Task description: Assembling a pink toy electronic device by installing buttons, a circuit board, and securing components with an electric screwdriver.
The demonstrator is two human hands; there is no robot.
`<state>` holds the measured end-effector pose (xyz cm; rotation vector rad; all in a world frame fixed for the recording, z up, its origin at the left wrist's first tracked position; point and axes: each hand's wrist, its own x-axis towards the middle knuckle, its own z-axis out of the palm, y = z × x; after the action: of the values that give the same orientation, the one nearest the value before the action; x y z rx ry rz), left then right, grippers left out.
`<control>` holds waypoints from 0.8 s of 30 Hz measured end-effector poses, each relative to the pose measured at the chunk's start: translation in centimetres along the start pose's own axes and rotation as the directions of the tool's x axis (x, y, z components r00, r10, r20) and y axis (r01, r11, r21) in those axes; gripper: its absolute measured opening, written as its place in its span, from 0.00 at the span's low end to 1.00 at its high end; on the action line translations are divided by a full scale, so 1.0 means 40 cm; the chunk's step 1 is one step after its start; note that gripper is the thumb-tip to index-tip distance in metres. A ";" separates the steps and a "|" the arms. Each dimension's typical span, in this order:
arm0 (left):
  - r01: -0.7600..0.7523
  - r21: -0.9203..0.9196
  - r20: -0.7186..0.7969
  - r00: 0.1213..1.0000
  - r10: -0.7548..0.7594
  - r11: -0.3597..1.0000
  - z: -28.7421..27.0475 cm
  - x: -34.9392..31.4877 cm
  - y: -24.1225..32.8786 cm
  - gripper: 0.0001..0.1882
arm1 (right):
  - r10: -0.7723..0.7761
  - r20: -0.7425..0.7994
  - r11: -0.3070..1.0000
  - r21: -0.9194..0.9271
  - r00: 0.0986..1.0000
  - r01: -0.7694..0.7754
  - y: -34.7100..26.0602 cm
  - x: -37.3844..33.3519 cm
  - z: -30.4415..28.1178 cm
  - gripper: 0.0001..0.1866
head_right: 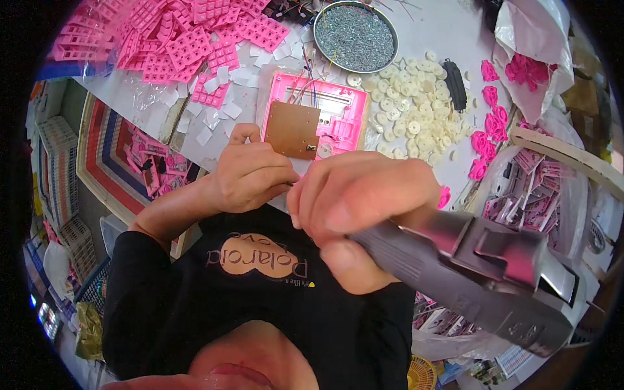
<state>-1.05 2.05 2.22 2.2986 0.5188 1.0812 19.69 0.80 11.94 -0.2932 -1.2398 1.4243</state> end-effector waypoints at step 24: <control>0.273 0.260 0.077 0.950 -0.301 0.926 0.024 -0.001 -0.052 0.09 | -0.029 -0.164 0.876 -0.480 0.986 -0.054 0.188 -0.005 -0.094 0.12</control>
<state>-0.57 3.34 0.41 2.3793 0.9575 0.7716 18.32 4.23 4.38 -0.7503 -1.4434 1.0547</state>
